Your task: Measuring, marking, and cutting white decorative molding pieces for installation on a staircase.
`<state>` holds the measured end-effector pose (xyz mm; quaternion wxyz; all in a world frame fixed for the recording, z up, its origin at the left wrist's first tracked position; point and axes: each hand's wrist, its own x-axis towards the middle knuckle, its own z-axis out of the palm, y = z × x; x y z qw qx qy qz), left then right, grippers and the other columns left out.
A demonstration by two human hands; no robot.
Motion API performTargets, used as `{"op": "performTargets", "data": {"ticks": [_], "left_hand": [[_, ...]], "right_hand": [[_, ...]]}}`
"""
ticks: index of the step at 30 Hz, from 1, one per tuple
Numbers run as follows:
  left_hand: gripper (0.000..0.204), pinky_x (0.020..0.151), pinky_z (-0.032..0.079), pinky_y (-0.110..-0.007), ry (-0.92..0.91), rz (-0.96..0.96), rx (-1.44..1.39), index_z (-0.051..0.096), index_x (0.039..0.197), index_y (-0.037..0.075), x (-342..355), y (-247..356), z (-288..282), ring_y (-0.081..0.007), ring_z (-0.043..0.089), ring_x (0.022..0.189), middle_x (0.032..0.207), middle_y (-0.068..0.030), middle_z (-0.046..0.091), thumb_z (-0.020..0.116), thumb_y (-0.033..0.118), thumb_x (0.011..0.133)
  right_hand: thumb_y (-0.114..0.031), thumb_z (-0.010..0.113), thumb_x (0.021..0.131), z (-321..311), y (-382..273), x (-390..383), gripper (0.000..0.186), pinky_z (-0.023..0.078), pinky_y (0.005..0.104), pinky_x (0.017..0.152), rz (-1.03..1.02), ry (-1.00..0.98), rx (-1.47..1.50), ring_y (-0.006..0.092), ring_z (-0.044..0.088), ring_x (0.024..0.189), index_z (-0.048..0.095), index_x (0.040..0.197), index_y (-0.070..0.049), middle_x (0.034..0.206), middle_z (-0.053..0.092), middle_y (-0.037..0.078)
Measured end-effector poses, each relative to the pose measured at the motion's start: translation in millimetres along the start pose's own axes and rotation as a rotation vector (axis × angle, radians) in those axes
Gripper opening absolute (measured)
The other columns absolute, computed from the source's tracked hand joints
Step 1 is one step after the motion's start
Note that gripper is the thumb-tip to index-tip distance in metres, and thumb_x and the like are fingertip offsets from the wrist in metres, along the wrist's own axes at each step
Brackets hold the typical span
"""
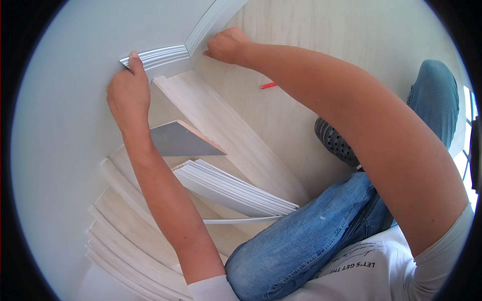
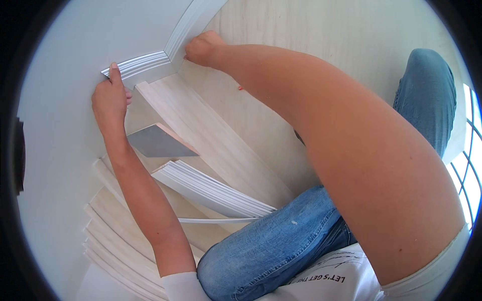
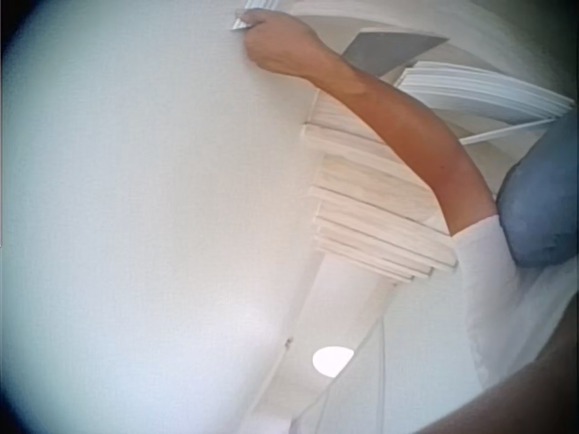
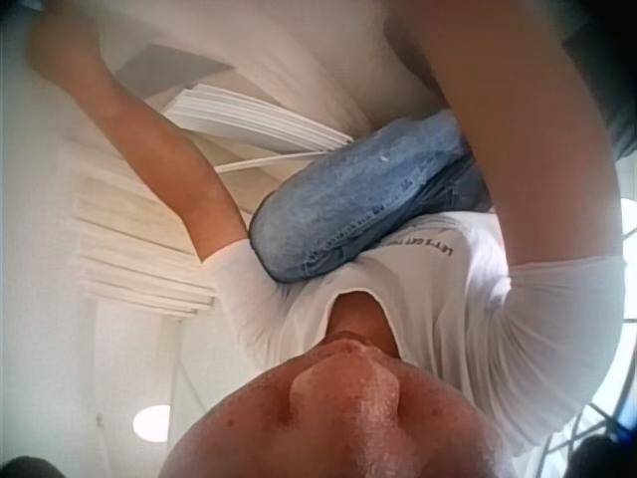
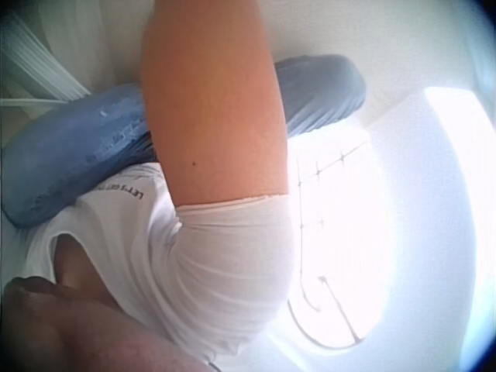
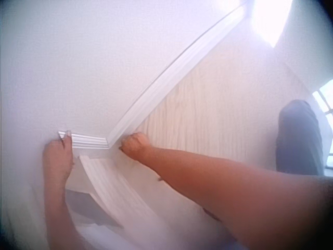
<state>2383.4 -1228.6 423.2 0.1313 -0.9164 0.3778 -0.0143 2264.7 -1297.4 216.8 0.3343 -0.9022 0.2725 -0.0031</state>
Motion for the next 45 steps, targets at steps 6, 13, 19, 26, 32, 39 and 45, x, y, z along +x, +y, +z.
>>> {"op": "performTargets", "data": {"ticks": [6,13,19,26,32,39,45], "left_hand": [[0.072,0.071,0.055,-0.036,-0.007,-0.016,-0.042,0.069,0.075,-0.003,-1,0,-3,-0.0226,0.069,0.063,0.071,-0.0132,0.07,0.04,0.057,0.103],[0.072,0.071,0.055,-0.036,-0.063,-0.07,-0.096,0.07,0.078,-0.005,-5,8,-10,-0.0231,0.07,0.063,0.072,-0.014,0.071,0.041,0.057,0.103],[0.073,0.07,0.056,-0.037,-0.098,-0.045,-0.075,0.071,0.08,-0.006,-4,2,-11,-0.0235,0.07,0.063,0.071,-0.0144,0.07,0.042,0.057,0.102],[0.072,0.077,0.052,-0.046,-0.113,-0.047,-0.104,0.069,0.068,-0.001,-4,11,-16,-0.0343,0.068,0.073,0.068,-0.0156,0.069,0.036,0.053,0.104],[0.071,0.08,0.052,-0.049,-0.109,-0.014,-0.085,0.07,0.079,-0.004,-1,5,-12,-0.0412,0.066,0.085,0.085,-0.0235,0.071,0.036,0.052,0.104],[0.07,0.089,0.051,-0.051,-0.09,0.031,-0.035,0.074,0.092,-0.006,0,2,-11,-0.0454,0.067,0.097,0.1,-0.028,0.071,0.036,0.051,0.105],[0.071,0.088,0.051,-0.052,-0.107,0.06,-0.026,0.074,0.091,-0.006,5,-1,-12,-0.0463,0.067,0.097,0.099,-0.029,0.071,0.035,0.051,0.105]], "right_hand": [[-0.04,0.054,0.101,-1,5,-5,0.038,0.053,0.0427,0.09,0.007,-0.039,0.06,0.03,0.068,0.105,0.076,0.101,-0.01,0.104,0.074,0.01],[-0.035,0.052,0.101,-4,23,-24,0.037,0.053,0.0462,0.089,0.047,-0.076,0.142,0.0328,0.068,0.104,0.074,0.101,-0.006,0.105,0.073,0.013],[-0.031,0.055,0.1,-15,75,-85,0.032,0.053,0.047,0.083,0.019,0.151,0.123,0.0353,0.066,0.093,0.07,0.093,-0.004,0.094,0.069,0.015],[-0.027,0.06,0.099,-11,100,-100,0.028,0.05,0.0443,0.077,-0.081,0.347,0.266,0.035,0.061,0.082,0.065,0.089,-0.001,0.085,0.065,0.015],[-0.029,0.057,0.098,-39,104,-106,0.03,0.052,0.0456,0.087,0.012,0.07,0.395,0.037,0.066,0.096,0.071,0.104,-0.003,0.1,0.071,0.018],[-0.027,0.056,0.097,-100,127,-155,0.031,0.051,0.0467,0.087,0.059,-0.127,0.069,0.038,0.067,0.096,0.071,0.103,0.0,0.101,0.072,0.019],[-0.025,0.06,0.096,-118,147,-183,0.029,0.053,0.0443,0.086,0.08,-0.217,-0.057,0.0357,0.068,0.092,0.071,0.106,-0.001,0.098,0.072,0.02]]}}
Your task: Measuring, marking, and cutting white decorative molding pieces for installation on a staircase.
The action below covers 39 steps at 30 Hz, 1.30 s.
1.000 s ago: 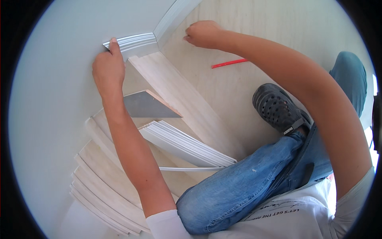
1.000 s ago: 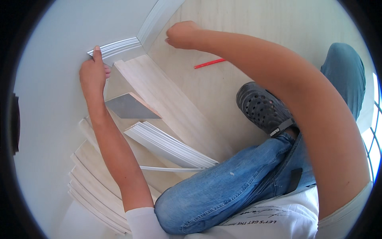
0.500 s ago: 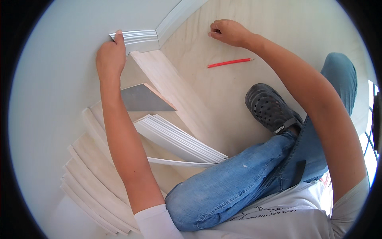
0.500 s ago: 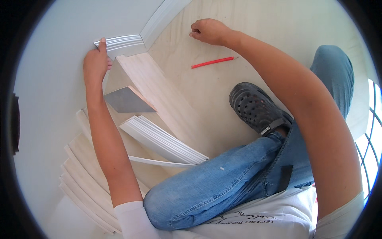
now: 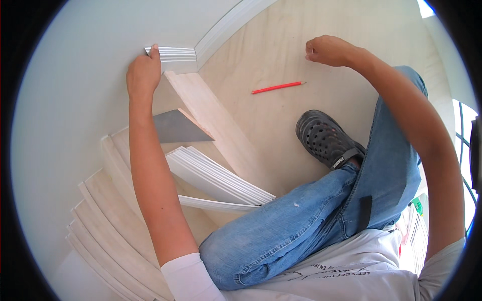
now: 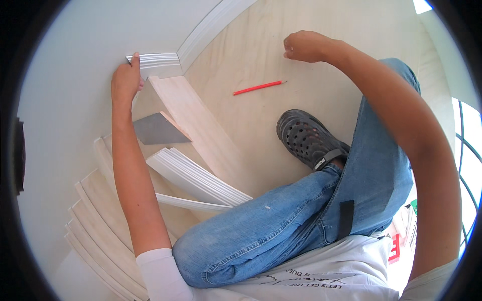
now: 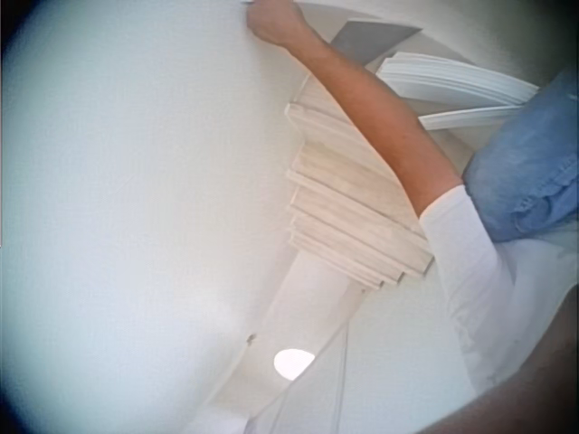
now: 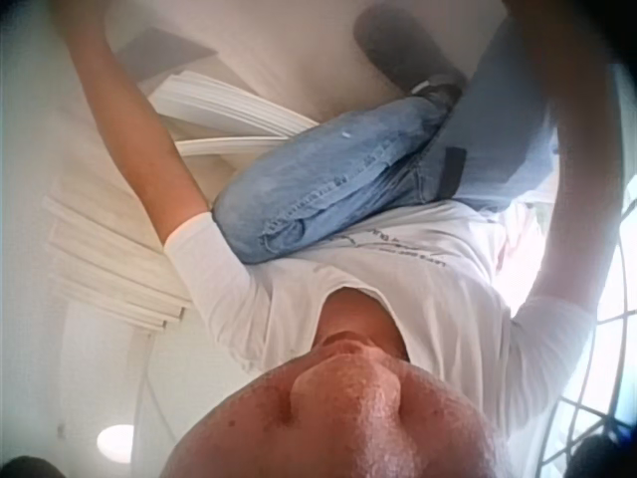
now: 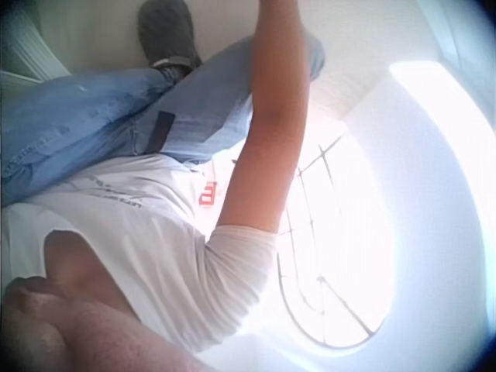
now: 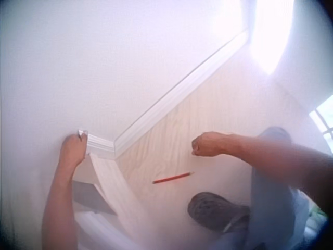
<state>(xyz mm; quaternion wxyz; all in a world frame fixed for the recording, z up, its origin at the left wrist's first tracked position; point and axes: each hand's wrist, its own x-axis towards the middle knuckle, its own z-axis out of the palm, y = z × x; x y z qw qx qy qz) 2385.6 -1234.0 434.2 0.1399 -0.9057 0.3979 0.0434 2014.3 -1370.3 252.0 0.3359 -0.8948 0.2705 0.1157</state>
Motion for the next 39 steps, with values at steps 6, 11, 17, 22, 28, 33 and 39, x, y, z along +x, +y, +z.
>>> {"op": "performTargets", "data": {"ticks": [6,11,17,22,28,33,39], "left_hand": [[0.072,0.083,0.052,-0.05,0.024,0.022,0.011,0.072,0.084,-0.006,1,-1,4,-0.0433,0.068,0.089,0.089,-0.0264,0.072,0.034,0.051,0.106],[0.073,0.075,0.053,-0.046,-0.033,-0.047,-0.038,0.067,0.068,-0.001,-3,7,2,-0.0338,0.068,0.071,0.065,-0.0151,0.067,0.033,0.052,0.106],[0.073,0.073,0.053,-0.044,-0.018,-0.059,-0.068,0.065,0.063,0.001,-5,11,-1,-0.0294,0.068,0.064,0.057,-0.0105,0.065,0.033,0.051,0.106],[0.073,0.074,0.053,-0.044,-0.009,-0.041,-0.054,0.066,0.063,0.001,-5,10,-1,-0.0304,0.067,0.064,0.058,-0.0115,0.065,0.033,0.05,0.105],[0.073,0.073,0.053,-0.044,-0.002,-0.029,-0.04,0.065,0.063,0.0,-5,6,0,-0.0311,0.066,0.063,0.058,-0.0123,0.064,0.033,0.05,0.105],[0.072,0.071,0.052,-0.044,-0.025,-0.037,-0.089,0.061,0.061,0.001,-8,11,-1,-0.03,0.064,0.06,0.057,-0.012,0.063,0.033,0.05,0.105],[0.073,0.068,0.051,-0.044,-0.001,-0.037,-0.079,0.061,0.06,0.001,-6,7,1,-0.0297,0.065,0.06,0.057,-0.0119,0.063,0.034,0.051,0.105]], "right_hand": [[-0.029,0.062,0.093,6,3,9,0.031,0.051,0.046,0.086,0.118,-0.049,0.07,0.0359,0.065,0.099,0.067,0.101,0.0,0.101,0.071,0.017],[-0.031,0.062,0.093,12,13,19,0.033,0.05,0.0455,0.089,0.107,-0.057,0.11,0.0352,0.064,0.105,0.065,0.101,0.001,0.107,0.069,0.017],[-0.027,0.062,0.09,21,18,21,0.027,0.048,0.0438,0.078,0.093,0.051,0.142,0.0347,0.061,0.085,0.059,0.087,0.0,0.088,0.066,0.017],[-0.028,0.062,0.091,26,21,23,0.027,0.048,0.0441,0.079,0.09,0.067,0.147,0.0354,0.062,0.087,0.06,0.087,0.0,0.089,0.067,0.018],[-0.03,0.062,0.093,13,7,20,0.035,0.05,0.0454,0.092,0.152,-0.063,0.095,0.0366,0.064,0.108,0.067,0.11,0.0,0.112,0.07,0.019],[-0.031,0.061,0.094,16,13,19,0.034,0.05,0.0455,0.092,0.136,-0.074,0.082,0.0359,0.063,0.109,0.067,0.109,0.0,0.112,0.069,0.018],[-0.028,0.062,0.093,28,18,17,0.026,0.048,0.0433,0.078,0.075,0.068,0.148,0.0339,0.062,0.086,0.061,0.09,-0.001,0.088,0.067,0.016]]}}
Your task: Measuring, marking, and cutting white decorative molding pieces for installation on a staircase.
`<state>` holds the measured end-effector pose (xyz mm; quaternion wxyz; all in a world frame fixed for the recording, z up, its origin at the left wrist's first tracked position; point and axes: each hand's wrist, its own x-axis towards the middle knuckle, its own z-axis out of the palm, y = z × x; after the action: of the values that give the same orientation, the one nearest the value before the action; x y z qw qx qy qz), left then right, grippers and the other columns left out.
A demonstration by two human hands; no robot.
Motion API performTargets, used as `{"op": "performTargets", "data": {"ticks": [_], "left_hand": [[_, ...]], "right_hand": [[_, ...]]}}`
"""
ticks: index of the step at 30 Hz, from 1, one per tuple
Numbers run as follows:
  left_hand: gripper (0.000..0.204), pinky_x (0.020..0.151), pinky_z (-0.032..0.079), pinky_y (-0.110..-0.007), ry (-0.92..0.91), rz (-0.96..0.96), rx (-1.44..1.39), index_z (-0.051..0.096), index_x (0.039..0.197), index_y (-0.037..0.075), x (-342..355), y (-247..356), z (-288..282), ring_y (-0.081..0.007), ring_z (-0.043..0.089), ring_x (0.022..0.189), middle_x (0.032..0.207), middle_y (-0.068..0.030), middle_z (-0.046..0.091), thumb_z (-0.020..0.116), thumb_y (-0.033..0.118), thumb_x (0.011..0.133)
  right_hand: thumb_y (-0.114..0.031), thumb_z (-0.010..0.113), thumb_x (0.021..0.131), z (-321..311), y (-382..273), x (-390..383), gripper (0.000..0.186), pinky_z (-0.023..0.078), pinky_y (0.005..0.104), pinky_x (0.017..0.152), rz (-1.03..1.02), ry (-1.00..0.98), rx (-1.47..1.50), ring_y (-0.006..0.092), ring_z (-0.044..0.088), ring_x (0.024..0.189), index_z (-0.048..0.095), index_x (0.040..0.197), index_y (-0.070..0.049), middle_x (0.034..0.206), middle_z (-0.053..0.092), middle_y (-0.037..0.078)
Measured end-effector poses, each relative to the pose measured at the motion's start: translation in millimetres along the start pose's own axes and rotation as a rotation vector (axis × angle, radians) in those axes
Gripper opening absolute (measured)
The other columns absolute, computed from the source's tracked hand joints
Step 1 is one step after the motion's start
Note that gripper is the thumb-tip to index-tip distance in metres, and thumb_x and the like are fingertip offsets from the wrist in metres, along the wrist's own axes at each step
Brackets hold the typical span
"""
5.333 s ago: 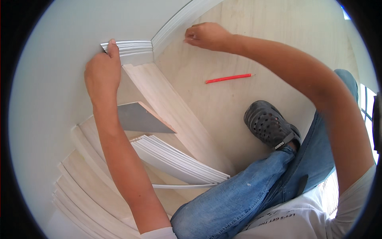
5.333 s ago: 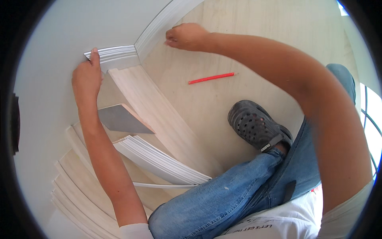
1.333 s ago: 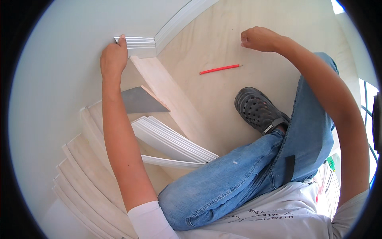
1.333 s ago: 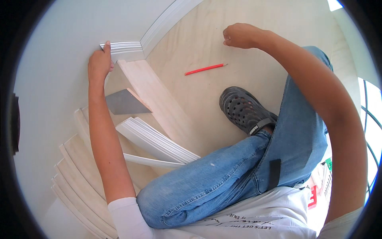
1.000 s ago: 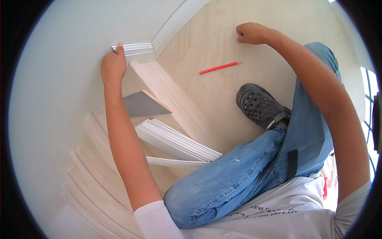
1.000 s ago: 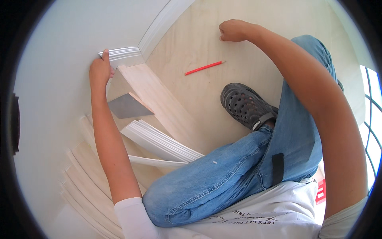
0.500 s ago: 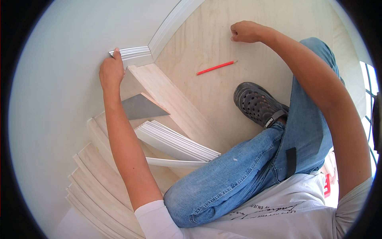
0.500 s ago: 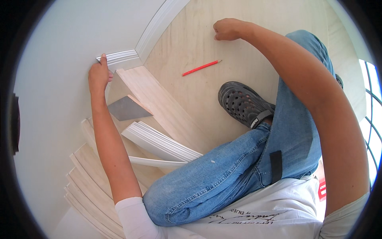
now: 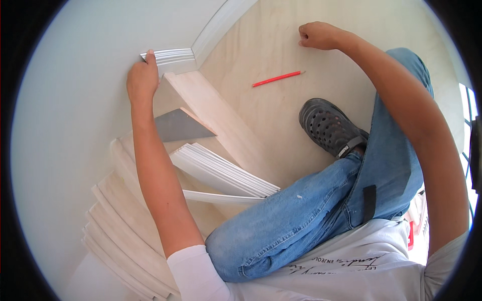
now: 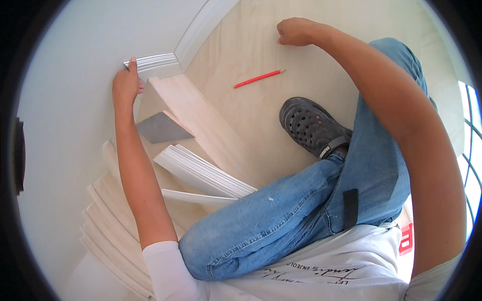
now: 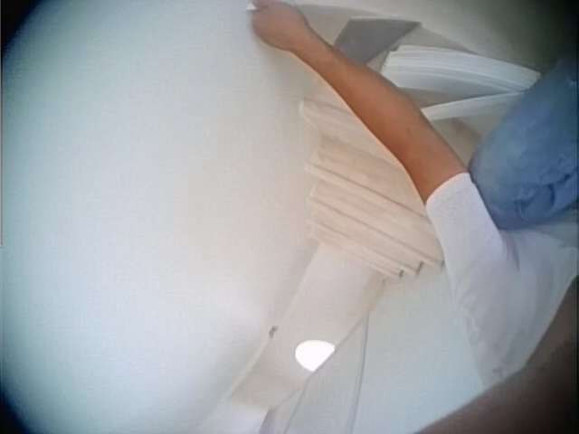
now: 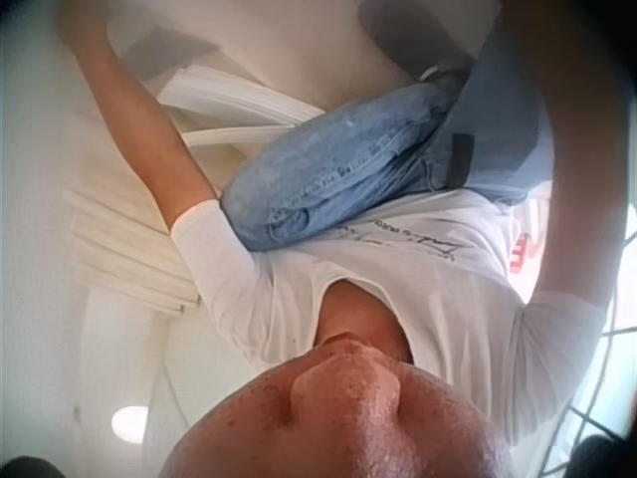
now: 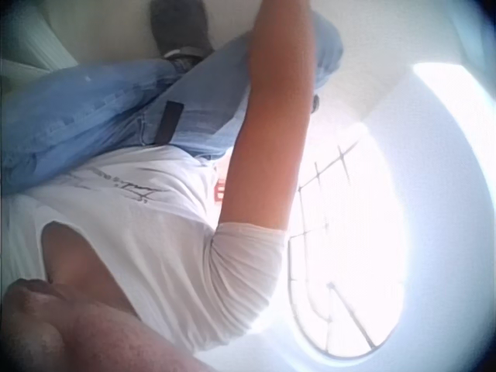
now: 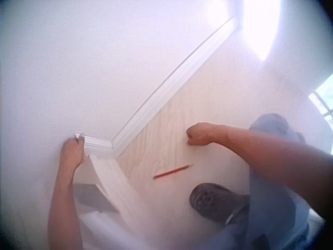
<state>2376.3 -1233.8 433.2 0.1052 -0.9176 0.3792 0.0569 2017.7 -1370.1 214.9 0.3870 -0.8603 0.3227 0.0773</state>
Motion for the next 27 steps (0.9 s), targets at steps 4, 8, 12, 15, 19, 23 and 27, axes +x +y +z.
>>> {"op": "performTargets", "data": {"ticks": [4,8,12,15,19,23,27], "left_hand": [[0.073,0.068,0.051,-0.044,-0.017,-0.035,-0.057,0.061,0.061,0.001,1,0,1,-0.0297,0.066,0.061,0.058,-0.0117,0.063,0.035,0.053,0.104],[0.072,0.068,0.052,-0.042,-0.001,-0.022,-0.026,0.061,0.06,0.002,4,-3,0,-0.0274,0.065,0.059,0.059,-0.0111,0.064,0.036,0.054,0.103],[0.072,0.069,0.053,-0.04,-0.034,-0.034,-0.09,0.062,0.061,0.001,6,-3,0,-0.0249,0.064,0.057,0.06,-0.0105,0.065,0.038,0.056,0.102],[0.072,0.069,0.053,-0.039,-0.044,-0.022,-0.074,0.063,0.061,0.001,6,-7,-3,-0.0242,0.065,0.057,0.06,-0.0102,0.066,0.039,0.056,0.102],[0.071,0.067,0.053,-0.039,-0.032,-0.005,-0.106,0.063,0.062,0.0,5,-10,-2,-0.0236,0.064,0.055,0.061,-0.0108,0.066,0.041,0.055,0.101],[0.07,0.065,0.054,-0.037,-0.045,-0.001,-0.184,0.064,0.064,-0.002,0,-6,2,-0.0233,0.064,0.055,0.061,-0.012,0.066,0.043,0.054,0.1],[0.069,0.065,0.055,-0.037,-0.075,0.034,-0.178,0.065,0.069,-0.003,5,-11,-8,-0.0234,0.065,0.055,0.064,-0.0128,0.067,0.043,0.054,0.101]], "right_hand": [[-0.028,0.062,0.093,-9,-4,-3,0.028,0.049,0.0445,0.082,0.044,-0.06,0.021,0.0343,0.063,0.093,0.062,0.096,0.0,0.096,0.068,0.017],[-0.029,0.062,0.09,-8,-8,-1,0.031,0.049,0.0455,0.085,0.045,-0.069,-0.016,0.0353,0.064,0.098,0.064,0.101,0.0,0.101,0.069,0.018],[-0.029,0.063,0.087,-4,-4,0,0.03,0.05,0.0449,0.084,0.049,-0.094,-0.047,0.035,0.064,0.097,0.064,0.099,-0.002,0.099,0.069,0.017],[-0.029,0.064,0.086,0,-5,1,0.028,0.05,0.0445,0.081,0.034,-0.067,-0.062,0.0346,0.064,0.094,0.062,0.094,-0.002,0.095,0.069,0.016],[-0.029,0.065,0.086,0,-5,0,0.027,0.049,0.0447,0.078,0.025,-0.052,-0.059,0.0343,0.063,0.088,0.059,0.091,-0.003,0.09,0.068,0.016],[-0.028,0.065,0.086,9,2,1,0.027,0.048,0.0452,0.077,0.023,-0.046,-0.021,0.0339,0.063,0.086,0.058,0.088,-0.003,0.086,0.067,0.015],[-0.028,0.066,0.086,2,-1,2,0.027,0.048,0.0452,0.076,-0.019,0.017,-0.062,0.0343,0.063,0.085,0.057,0.086,-0.003,0.084,0.066,0.015]]}}
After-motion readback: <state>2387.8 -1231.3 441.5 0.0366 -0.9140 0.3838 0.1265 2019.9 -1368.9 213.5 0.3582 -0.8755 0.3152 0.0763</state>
